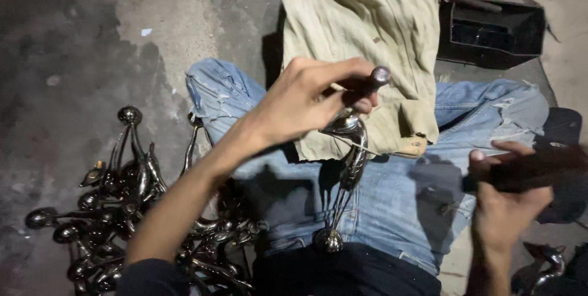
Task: The person sits on the floor holding a metal deer figurine against a cloth pad on their lap and hammers a punch against its body to shape the cast metal. They reposition the figurine and punch repeatedly, working over different spots, with a pile of finished figurines beside them.
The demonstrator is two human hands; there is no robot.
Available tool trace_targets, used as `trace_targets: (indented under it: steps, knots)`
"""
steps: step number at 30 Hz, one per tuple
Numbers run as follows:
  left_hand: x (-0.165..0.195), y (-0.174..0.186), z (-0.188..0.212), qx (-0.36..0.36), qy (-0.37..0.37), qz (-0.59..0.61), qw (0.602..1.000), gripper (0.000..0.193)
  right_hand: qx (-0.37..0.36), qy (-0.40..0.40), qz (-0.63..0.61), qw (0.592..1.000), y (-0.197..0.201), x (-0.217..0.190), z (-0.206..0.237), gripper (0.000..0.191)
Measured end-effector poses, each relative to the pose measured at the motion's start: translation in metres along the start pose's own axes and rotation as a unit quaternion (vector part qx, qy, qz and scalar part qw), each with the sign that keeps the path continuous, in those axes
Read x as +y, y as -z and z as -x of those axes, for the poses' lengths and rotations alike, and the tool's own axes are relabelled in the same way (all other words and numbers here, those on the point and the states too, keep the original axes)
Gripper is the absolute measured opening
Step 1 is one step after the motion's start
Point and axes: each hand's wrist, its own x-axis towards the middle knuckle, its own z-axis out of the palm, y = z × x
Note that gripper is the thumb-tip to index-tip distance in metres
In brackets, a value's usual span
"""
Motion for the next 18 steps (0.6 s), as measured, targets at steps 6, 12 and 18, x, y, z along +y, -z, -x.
trace_targets:
  steps: [6,12,18]
  knots:
    - [0.032,-0.014,0.002,0.011,0.119,0.087,0.989,0.036,0.051,-0.005,0.043,0.998,-0.003,0.068,0.010,0.032]
    - [0.057,-0.015,0.003,0.037,0.217,-0.017,0.975,0.034,0.005,-0.042,-0.036,0.998,-0.015,0.037,-0.025,0.025]
    - [0.061,-0.017,0.002,0.055,0.174,-0.065,0.981,0.033,-0.150,0.056,-0.065,0.985,-0.007,-0.008,-0.089,0.026]
